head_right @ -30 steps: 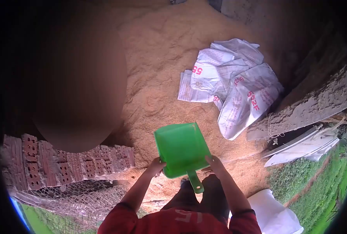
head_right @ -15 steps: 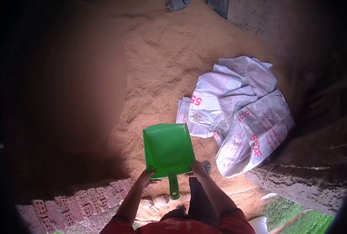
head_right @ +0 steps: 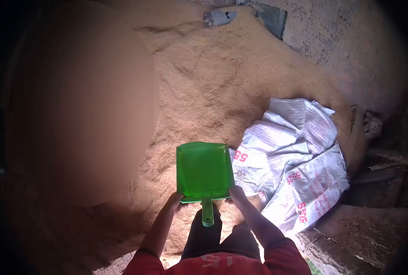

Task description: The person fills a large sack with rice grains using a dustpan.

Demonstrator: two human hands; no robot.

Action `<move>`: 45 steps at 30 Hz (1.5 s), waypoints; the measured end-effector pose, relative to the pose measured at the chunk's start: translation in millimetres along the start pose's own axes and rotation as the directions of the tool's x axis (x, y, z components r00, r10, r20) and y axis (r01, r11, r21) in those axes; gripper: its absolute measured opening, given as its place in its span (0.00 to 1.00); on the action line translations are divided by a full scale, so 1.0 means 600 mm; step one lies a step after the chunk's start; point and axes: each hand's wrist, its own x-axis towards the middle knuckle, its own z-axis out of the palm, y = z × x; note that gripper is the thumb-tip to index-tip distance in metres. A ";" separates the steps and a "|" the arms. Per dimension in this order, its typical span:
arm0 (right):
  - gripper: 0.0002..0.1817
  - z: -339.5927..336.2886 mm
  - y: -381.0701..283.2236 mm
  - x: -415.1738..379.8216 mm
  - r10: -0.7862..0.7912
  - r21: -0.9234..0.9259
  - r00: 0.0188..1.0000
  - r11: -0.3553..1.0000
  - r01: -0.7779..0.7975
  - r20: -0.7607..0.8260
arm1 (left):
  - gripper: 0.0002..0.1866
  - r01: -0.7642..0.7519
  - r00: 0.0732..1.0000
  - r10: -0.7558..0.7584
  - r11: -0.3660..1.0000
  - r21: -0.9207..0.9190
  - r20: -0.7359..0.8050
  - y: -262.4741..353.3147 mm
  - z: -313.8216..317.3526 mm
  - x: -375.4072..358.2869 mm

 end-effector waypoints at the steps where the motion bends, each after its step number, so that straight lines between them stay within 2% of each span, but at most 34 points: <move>1: 0.12 0.011 -0.021 0.024 0.016 0.006 0.999 1.000 -0.016 -0.036 | 0.13 -0.022 1.000 0.022 1.000 -0.019 0.003 0.023 -0.006 0.027; 2: 0.12 0.017 -0.043 0.053 0.006 0.024 0.999 1.000 -0.005 -0.040 | 0.13 -0.049 0.999 0.049 0.998 -0.029 0.009 0.051 -0.019 0.064; 3: 0.12 0.023 -0.062 0.084 -0.022 0.048 1.000 0.999 0.023 -0.022 | 0.13 0.010 0.996 -0.012 1.000 0.020 0.092 0.058 -0.055 0.131; 4: 0.12 0.031 -0.074 0.115 -0.046 0.076 0.999 0.996 0.047 -0.011 | 0.12 0.072 0.995 -0.074 0.997 0.035 0.067 0.106 -0.052 0.151; 5: 0.12 0.037 -0.085 0.143 -0.055 0.107 0.998 0.993 0.058 -0.028 | 0.12 0.090 0.989 -0.093 0.995 0.035 0.117 0.127 -0.073 0.205; 6: 0.14 0.043 -0.103 0.175 -0.074 0.120 0.995 0.990 0.081 -0.062 | 0.12 0.092 0.993 -0.097 0.992 0.082 0.061 0.173 -0.067 0.231; 8: 0.16 0.068 -0.184 0.246 -0.102 0.143 0.987 0.983 0.119 -0.125 | 0.13 0.110 0.977 -0.123 0.991 0.082 0.177 0.243 -0.076 0.324; 9: 0.19 0.086 -0.233 0.261 -0.089 0.125 0.963 0.984 0.124 -0.256 | 0.12 0.099 0.964 -0.112 0.993 0.063 0.243 0.269 -0.083 0.377; 10: 0.23 0.095 -0.263 0.273 -0.066 0.106 0.923 0.988 0.114 -0.380 | 0.11 0.115 0.982 -0.122 0.992 0.056 0.147 0.310 -0.069 0.410; 11: 0.27 0.089 -0.266 0.323 -0.151 0.185 0.895 0.951 0.247 -0.419 | 0.10 0.112 0.987 -0.116 0.993 0.042 0.108 0.343 -0.059 0.453; 12: 0.27 0.096 -0.311 0.341 -0.160 0.241 0.848 0.918 0.316 -0.505 | 0.11 0.123 0.982 -0.135 0.988 0.090 0.133 0.376 -0.052 0.501; 13: 0.26 0.084 -0.333 0.382 -0.152 0.204 0.810 0.927 0.316 -0.567 | 0.12 0.097 0.985 -0.111 0.989 0.109 0.129 0.428 -0.028 0.519; 14: 0.26 0.074 -0.361 0.414 -0.194 0.171 0.776 0.916 0.362 -0.600 | 0.14 0.090 0.990 -0.111 0.968 0.233 0.081 0.484 -0.003 0.534; 15: 0.25 0.052 -0.371 0.469 -0.280 0.006 0.689 0.925 0.381 -0.669 | 0.13 0.022 0.997 -0.040 0.961 0.275 0.060 0.509 0.010 0.578; 16: 0.25 0.038 -0.402 0.496 -0.275 0.007 0.682 0.925 0.379 -0.678 | 0.12 -0.053 0.996 0.028 0.951 0.306 0.085 0.544 0.030 0.608; 18: 0.25 0.004 -0.470 0.555 -0.307 -0.070 0.611 0.923 0.380 -0.729 | 0.12 -0.050 0.994 0.015 0.943 0.329 0.107 0.606 0.071 0.671; 19: 0.25 -0.008 -0.508 0.575 -0.304 -0.070 0.608 0.924 0.377 -0.734 | 0.12 -0.048 0.994 0.011 0.943 0.331 0.112 0.625 0.087 0.710; 21: 0.24 -0.040 -0.577 0.624 -0.290 -0.104 0.603 0.940 0.324 -0.743 | 0.13 -0.159 0.981 0.118 0.943 0.291 0.153 0.661 0.121 0.795; 22: 0.24 -0.068 -0.585 0.677 -0.287 -0.101 0.604 0.941 0.323 -0.743 | 0.13 -0.157 0.982 0.116 0.943 0.294 0.151 0.675 0.134 0.841; 24: 0.23 -0.128 -0.591 0.784 -0.372 -0.332 0.489 0.928 0.171 -0.789 | 0.16 0.015 0.994 -0.049 0.945 0.328 0.094 0.696 0.167 0.926; 25: 0.22 -0.120 -0.658 0.760 -0.281 -0.270 0.575 0.957 0.107 -0.769 | 0.18 0.072 0.997 -0.078 0.944 0.323 0.007 0.704 0.187 0.961; 26: 0.22 -0.139 -0.675 0.800 -0.273 -0.264 0.580 0.959 0.101 -0.768 | 0.18 0.080 0.996 -0.085 0.942 0.326 0.001 0.716 0.204 0.995; 28: 0.22 -0.171 -0.685 0.879 -0.107 -0.089 0.587 0.994 0.061 -0.802 | 0.17 0.070 0.997 -0.069 0.910 0.409 -0.018 0.745 0.234 1.042; 30: 0.23 -0.211 -0.696 0.953 -0.119 -0.123 0.607 0.992 0.035 -0.786 | 0.16 0.060 0.998 -0.059 0.925 0.375 -0.015 0.779 0.258 1.101; 32: 0.23 -0.231 -0.772 0.985 -0.237 -0.255 0.505 0.966 0.035 -0.830 | 0.13 -0.001 1.000 -0.002 0.952 0.305 0.008 0.824 0.288 1.147; 34: 0.23 -0.270 -0.841 1.010 -0.185 -0.181 0.536 0.982 0.060 -0.824 | 0.13 -0.020 0.999 0.031 0.942 0.334 -0.030 0.826 0.315 1.198; 36: 0.23 -0.290 -0.883 0.970 -0.218 -0.215 0.607 0.973 0.079 -0.764 | 0.13 -0.027 0.998 0.047 0.939 0.342 -0.050 0.800 0.344 1.214; 38: 0.23 -0.319 -0.830 1.023 -0.360 -0.359 0.461 0.929 0.094 -0.811 | 0.13 -0.230 0.943 0.310 0.869 0.439 -0.119 0.766 0.361 1.209; 39: 0.21 -0.312 -0.825 1.015 -0.381 -0.396 0.476 0.915 0.073 -0.793 | 0.15 -0.150 0.964 0.225 0.899 0.412 -0.142 0.740 0.344 1.229; 40: 0.21 -0.298 -0.820 1.006 -0.370 -0.392 0.482 0.918 0.057 -0.794 | 0.15 -0.133 0.967 0.210 0.901 0.413 -0.146 0.722 0.327 1.244; 42: 0.19 -0.272 -0.806 0.992 -0.309 -0.195 0.486 0.943 0.271 -0.818 | 0.18 -0.221 0.953 0.303 0.716 0.662 -0.009 0.696 0.295 1.260; 43: 0.18 -0.269 -0.797 0.993 -0.325 -0.234 0.462 0.941 0.243 -0.826 | 0.18 -0.221 0.953 0.303 0.719 0.658 -0.011 0.714 0.305 1.247; 45: 0.18 -0.255 -0.786 0.990 -0.291 -0.197 0.452 0.950 0.243 -0.844 | 0.18 -0.247 0.960 0.279 0.859 0.448 -0.007 0.746 0.318 1.218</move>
